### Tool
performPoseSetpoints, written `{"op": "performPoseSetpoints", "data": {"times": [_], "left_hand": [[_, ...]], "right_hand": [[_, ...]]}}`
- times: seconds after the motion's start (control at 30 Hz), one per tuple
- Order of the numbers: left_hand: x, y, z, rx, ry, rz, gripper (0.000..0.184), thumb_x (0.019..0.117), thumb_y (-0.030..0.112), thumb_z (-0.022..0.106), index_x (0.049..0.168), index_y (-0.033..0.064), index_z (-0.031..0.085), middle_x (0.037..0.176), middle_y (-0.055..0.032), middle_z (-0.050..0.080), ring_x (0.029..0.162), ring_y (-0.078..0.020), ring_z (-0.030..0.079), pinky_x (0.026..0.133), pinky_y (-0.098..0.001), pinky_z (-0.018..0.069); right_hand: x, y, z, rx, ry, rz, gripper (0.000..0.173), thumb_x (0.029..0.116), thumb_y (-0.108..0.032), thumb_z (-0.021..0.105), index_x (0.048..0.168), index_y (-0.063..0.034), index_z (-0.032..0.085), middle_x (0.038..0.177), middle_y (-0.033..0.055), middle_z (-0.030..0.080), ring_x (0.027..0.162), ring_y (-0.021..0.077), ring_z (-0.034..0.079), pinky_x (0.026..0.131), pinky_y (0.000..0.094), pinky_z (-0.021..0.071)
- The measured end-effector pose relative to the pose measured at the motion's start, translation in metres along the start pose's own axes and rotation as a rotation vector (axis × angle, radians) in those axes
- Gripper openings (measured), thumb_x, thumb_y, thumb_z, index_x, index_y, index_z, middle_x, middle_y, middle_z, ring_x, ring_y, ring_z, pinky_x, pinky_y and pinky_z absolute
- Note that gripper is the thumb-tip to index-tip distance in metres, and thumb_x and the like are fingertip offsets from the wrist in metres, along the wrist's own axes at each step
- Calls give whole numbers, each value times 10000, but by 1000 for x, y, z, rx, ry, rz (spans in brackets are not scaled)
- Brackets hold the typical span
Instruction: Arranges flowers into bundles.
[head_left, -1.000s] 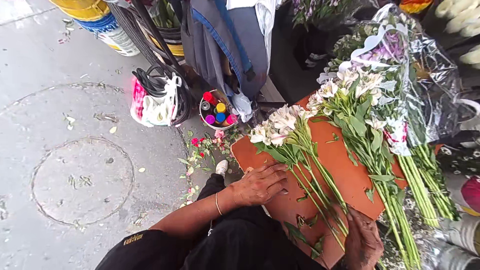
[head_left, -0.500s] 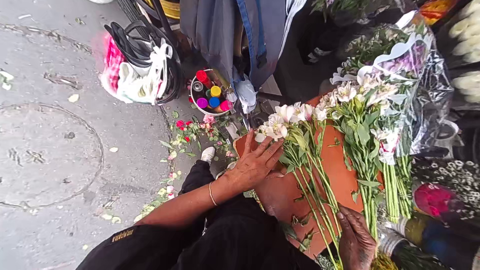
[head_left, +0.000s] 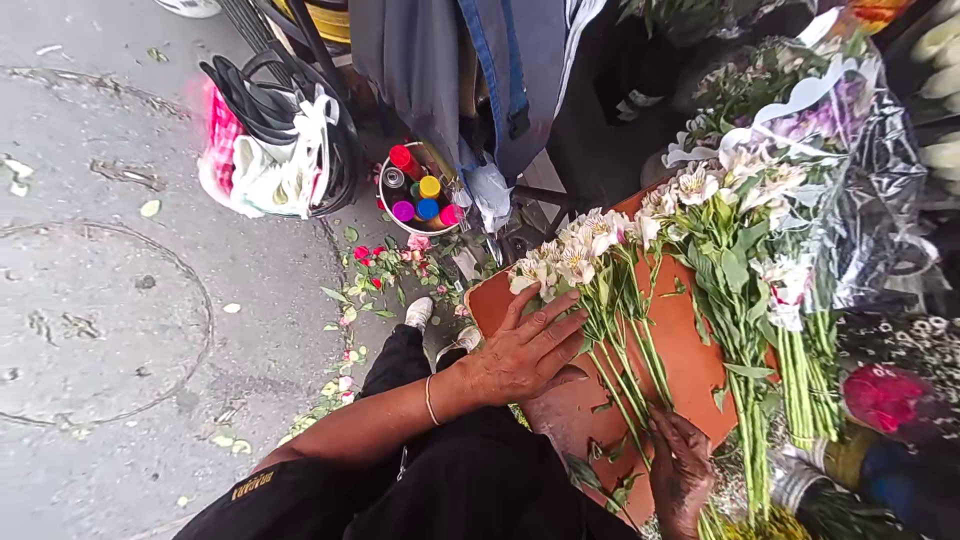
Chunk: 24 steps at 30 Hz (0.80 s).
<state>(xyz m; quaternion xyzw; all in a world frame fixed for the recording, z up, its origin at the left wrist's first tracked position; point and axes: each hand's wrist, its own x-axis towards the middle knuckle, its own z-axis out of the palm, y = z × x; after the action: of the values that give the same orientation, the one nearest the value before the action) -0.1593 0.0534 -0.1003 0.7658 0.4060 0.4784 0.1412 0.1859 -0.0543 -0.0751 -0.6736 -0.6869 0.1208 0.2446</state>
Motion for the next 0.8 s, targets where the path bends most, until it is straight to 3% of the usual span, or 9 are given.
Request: {"op": "performPoseSetpoints", "data": {"times": [0.07, 0.17, 0.23, 0.4, 0.5, 0.6, 0.73, 0.8], "left_hand": [[13, 8, 6, -39, 1, 74, 370, 1045, 368, 562, 1179, 45, 685, 1354, -153, 654, 1405, -335, 495, 1213, -553, 275], [46, 22, 24, 10, -141, 129, 524, 1032, 466, 539, 1311, 40, 659, 1462, -123, 591, 1451, -314, 449, 1218, -594, 242], [69, 30, 42, 98, -383, 111, 713, 994, 595, 509, 1463, 59, 546, 1594, -94, 451, 1530, -310, 315, 1214, -681, 131], [93, 28, 67, 192, -928, 0, 922, 910, 702, 561, 1553, 57, 419, 1659, -171, 305, 1562, -439, 128, 1143, -791, -15], [83, 30, 60, 273, -914, 38, 960, 878, 760, 540, 1550, 82, 437, 1655, -151, 326, 1551, -449, 171, 1135, -808, 17], [77, 36, 57, 364, -859, 83, 901, 901, 746, 511, 1525, 97, 483, 1635, -135, 372, 1533, -454, 230, 1118, -818, 71], [68, 35, 63, 441, -772, 170, 856, 900, 717, 546, 1498, 105, 524, 1607, -138, 421, 1510, -464, 287, 1107, -826, 122], [65, 34, 66, 464, -743, 199, 863, 874, 707, 592, 1491, 107, 535, 1600, -142, 429, 1496, -471, 314, 1097, -831, 140]], "right_hand": [[0, 3, 2, 9, 9, 4, 196, 953, -126, 656, 1074, -104, 809, 1112, 107, 684, 1126, 142, 589, 1026, 241, 432], [-2, 7, 5, 31, 12, 8, 200, 953, -132, 652, 1069, -104, 812, 1098, 116, 704, 1101, 139, 625, 1009, 246, 467], [-1, 6, 6, 52, 19, 10, 201, 953, -126, 649, 1065, -95, 813, 1076, 118, 719, 1081, 135, 644, 993, 242, 486], [5, 1, -2, 49, 6, 7, 219, 956, -121, 631, 1070, -119, 818, 1041, 103, 744, 1040, 174, 673, 963, 276, 516], [14, 7, -16, -8, 4, -104, 231, 999, -212, 614, 1106, -129, 802, 1046, 106, 731, 1055, 203, 655, 975, 307, 505], [45, 30, -35, -160, 138, -172, 284, 1038, -282, 587, 1136, -91, 774, 1052, 159, 727, 1059, 318, 657, 966, 426, 502], [107, 81, -51, -308, 253, 33, 370, 1018, -334, 602, 1248, -63, 706, 1185, 252, 676, 1124, 498, 599, 916, 661, 454], [128, 104, -49, -340, 200, 88, 371, 1000, -327, 626, 1171, -9, 710, 1188, 271, 670, 1141, 527, 592, 918, 717, 422]]}}
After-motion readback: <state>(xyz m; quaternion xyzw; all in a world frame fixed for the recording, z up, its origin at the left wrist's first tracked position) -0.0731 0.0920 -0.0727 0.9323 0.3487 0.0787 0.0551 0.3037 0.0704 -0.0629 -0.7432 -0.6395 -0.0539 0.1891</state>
